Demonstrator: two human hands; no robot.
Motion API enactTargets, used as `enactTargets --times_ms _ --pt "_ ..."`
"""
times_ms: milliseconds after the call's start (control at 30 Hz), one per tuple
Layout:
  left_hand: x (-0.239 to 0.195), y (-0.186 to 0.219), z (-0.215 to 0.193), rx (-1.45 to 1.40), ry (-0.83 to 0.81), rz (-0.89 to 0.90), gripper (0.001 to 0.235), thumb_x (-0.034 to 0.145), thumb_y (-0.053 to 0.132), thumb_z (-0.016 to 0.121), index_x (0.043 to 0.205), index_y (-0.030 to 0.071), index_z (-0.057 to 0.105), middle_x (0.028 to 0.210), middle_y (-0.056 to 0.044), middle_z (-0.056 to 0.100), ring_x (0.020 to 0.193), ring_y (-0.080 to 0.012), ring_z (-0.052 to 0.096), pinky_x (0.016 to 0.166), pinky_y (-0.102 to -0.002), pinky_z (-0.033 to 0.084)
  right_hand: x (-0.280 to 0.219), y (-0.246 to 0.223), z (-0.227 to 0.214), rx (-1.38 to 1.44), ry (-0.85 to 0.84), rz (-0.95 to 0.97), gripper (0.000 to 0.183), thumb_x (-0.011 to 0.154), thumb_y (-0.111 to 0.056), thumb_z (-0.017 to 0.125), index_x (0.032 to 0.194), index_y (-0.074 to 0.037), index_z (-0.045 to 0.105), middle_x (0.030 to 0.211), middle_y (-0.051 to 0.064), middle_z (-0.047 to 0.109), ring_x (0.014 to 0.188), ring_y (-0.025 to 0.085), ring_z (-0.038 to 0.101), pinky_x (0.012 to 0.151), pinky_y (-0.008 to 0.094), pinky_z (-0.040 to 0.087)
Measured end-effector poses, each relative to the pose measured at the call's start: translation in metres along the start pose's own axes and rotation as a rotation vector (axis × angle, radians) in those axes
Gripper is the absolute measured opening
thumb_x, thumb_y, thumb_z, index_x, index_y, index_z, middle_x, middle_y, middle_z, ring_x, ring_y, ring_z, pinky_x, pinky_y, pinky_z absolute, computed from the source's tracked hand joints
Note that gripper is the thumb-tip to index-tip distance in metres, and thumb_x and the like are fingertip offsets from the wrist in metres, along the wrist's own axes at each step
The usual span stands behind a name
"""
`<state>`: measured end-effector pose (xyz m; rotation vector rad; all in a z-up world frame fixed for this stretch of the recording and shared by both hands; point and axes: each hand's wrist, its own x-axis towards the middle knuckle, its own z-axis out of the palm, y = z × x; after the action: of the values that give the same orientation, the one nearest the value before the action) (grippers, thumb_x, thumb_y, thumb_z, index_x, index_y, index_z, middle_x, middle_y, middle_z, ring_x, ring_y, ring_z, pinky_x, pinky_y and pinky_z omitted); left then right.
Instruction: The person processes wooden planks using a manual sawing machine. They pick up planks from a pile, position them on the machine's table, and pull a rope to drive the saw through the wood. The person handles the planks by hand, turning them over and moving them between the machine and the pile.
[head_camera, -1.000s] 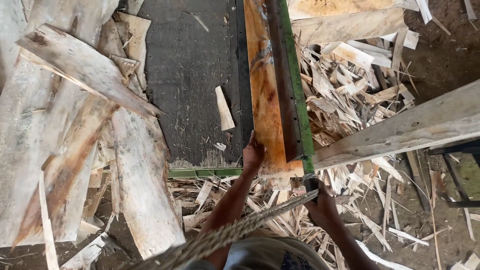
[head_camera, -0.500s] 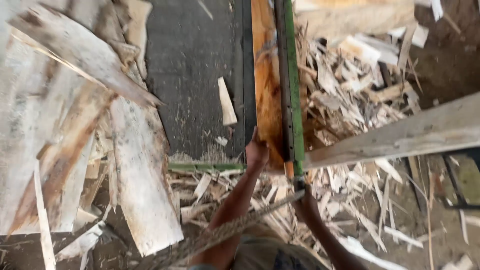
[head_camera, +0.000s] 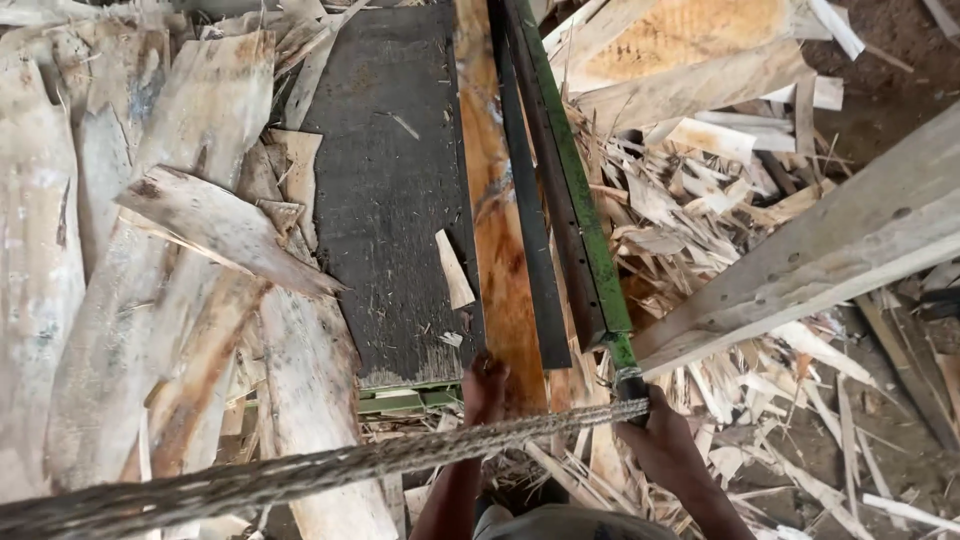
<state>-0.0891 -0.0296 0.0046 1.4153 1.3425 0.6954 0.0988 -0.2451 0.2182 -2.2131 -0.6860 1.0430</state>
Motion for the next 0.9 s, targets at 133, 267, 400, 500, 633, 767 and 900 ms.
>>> enactTargets --times_ms 133,267,400,500,633,767,900 --pt "-0.027 -0.002 -0.009 -0.133 -0.043 -0.095 0.027 0.093 0.017 0.071 0.115 0.002 0.068 0.084 -0.013 0.071 0.068 -0.02 0.06 0.057 -0.036 0.048 0.027 0.085 0.02 -0.11 -0.058 -0.141 0.05 0.094 -0.025 0.064 0.139 -0.009 0.048 0.101 0.014 0.069 0.078 0.022 0.069 0.062 0.035 0.06" --pt "-0.022 -0.035 0.0 -0.33 -0.068 -0.021 0.029 0.092 0.012 0.071 0.116 0.0 0.063 0.094 -0.009 0.072 0.075 -0.0192 0.064 0.061 -0.035 0.051 -0.009 0.071 0.012 -0.202 -0.039 -0.298 0.043 0.097 -0.025 0.057 0.137 -0.01 0.052 0.113 0.011 0.064 0.087 0.018 0.069 0.069 0.032 0.062" --pt "-0.056 -0.018 -0.009 -0.327 -0.074 -0.01 0.025 0.094 0.012 0.07 0.113 -0.003 0.062 0.096 -0.012 0.07 0.08 -0.0223 0.065 0.065 -0.038 0.052 0.021 0.09 0.043 -0.202 -0.075 -0.208 0.039 0.098 -0.024 0.055 0.134 -0.01 0.053 0.108 0.011 0.065 0.084 0.019 0.068 0.066 0.033 0.061" --pt "-0.059 -0.022 -0.009 -0.29 -0.071 -0.096 0.026 0.095 0.013 0.07 0.112 -0.003 0.061 0.097 -0.014 0.071 0.083 -0.0244 0.068 0.07 -0.039 0.055 0.071 0.112 0.087 -0.193 -0.091 -0.154 0.036 0.099 -0.024 0.054 0.132 -0.01 0.054 0.105 0.012 0.065 0.082 0.02 0.068 0.065 0.034 0.061" --pt "-0.06 -0.032 -0.01 -0.377 -0.083 -0.055 0.029 0.095 0.014 0.071 0.113 -0.004 0.059 0.1 -0.015 0.072 0.087 -0.0244 0.069 0.074 -0.039 0.057 0.123 0.129 0.147 -0.194 -0.123 -0.096 0.032 0.1 -0.023 0.052 0.129 -0.009 0.055 0.101 0.012 0.066 0.079 0.021 0.067 0.062 0.036 0.06" --pt "-0.057 -0.021 -0.011 -0.265 -0.049 -0.078 0.031 0.094 0.016 0.07 0.116 -0.003 0.059 0.1 -0.013 0.071 0.086 -0.0234 0.068 0.075 -0.038 0.056 0.13 0.125 0.152 -0.2 -0.121 -0.062 0.029 0.101 -0.022 0.05 0.127 -0.009 0.056 0.096 0.012 0.066 0.076 0.022 0.066 0.06 0.037 0.058" --pt "-0.067 -0.019 0.0 -0.274 -0.008 -0.053 0.03 0.092 0.016 0.071 0.112 -0.005 0.062 0.095 -0.014 0.071 0.08 -0.0245 0.067 0.07 -0.037 0.054 0.137 0.139 0.144 -0.205 -0.087 -0.017 0.026 0.102 -0.021 0.049 0.124 -0.009 0.057 0.092 0.013 0.067 0.073 0.023 0.066 0.058 0.038 0.057"
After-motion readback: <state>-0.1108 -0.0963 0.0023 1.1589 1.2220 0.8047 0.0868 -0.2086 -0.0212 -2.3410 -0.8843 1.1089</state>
